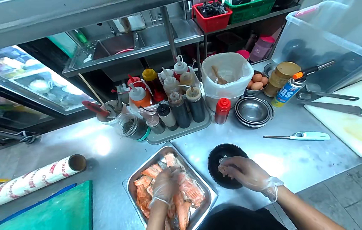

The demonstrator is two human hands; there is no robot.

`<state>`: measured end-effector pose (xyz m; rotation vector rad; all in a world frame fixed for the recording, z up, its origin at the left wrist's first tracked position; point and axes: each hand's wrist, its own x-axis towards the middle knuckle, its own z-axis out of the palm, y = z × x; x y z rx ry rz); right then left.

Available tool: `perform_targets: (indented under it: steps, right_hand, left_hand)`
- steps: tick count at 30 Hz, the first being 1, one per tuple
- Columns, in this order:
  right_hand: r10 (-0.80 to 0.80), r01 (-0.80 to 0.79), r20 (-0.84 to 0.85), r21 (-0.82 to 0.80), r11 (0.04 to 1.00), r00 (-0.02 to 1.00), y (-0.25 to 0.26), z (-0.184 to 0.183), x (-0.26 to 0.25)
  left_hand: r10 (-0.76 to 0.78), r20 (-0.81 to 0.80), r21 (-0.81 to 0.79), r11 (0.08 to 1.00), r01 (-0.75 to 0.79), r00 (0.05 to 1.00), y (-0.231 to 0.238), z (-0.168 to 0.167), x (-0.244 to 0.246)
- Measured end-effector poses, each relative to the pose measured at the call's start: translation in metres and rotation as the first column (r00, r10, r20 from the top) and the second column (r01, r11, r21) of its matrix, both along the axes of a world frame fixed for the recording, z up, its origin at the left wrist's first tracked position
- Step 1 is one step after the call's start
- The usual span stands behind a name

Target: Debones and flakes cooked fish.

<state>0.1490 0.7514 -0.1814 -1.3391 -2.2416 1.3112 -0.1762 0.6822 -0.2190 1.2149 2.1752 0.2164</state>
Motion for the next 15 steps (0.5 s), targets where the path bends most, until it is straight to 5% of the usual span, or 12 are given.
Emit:
perform_targets:
  steps: [2,3,6,9,12,15]
  right_hand:
    - [-0.004,0.004,0.001,-0.008,1.000,1.000,0.000,-0.003,0.002]
    - [-0.004,0.004,-0.004,-0.016,1.000,1.000,0.000,-0.005,0.002]
    - [-0.002,-0.001,-0.050,-0.047,0.999,0.999,-0.002,-0.007,-0.003]
    - [-0.030,0.010,-0.134,-0.141,0.990,0.990,-0.006,-0.004,-0.020]
    - [-0.153,0.049,-0.291,-0.334,0.941,0.944,-0.012,-0.001,-0.042]
    - [-0.307,0.100,-0.399,-0.461,0.882,0.864,-0.016,-0.001,-0.059]
  left_hand:
    - [0.228,0.246,0.101,0.961,-0.259,0.942,-0.007,-0.001,-0.007]
    - [0.341,0.421,0.121,0.898,-0.424,0.841,-0.011,0.001,-0.007]
    - [0.412,0.841,-0.016,0.669,-0.743,0.352,-0.021,0.009,-0.001]
    - [0.282,0.959,-0.189,0.597,-0.780,-0.016,-0.024,0.030,0.021]
    - [0.174,0.971,-0.237,0.607,-0.759,-0.164,-0.015,0.043,0.054]
    - [0.178,0.975,-0.220,0.638,-0.738,-0.136,0.000,0.052,0.090]
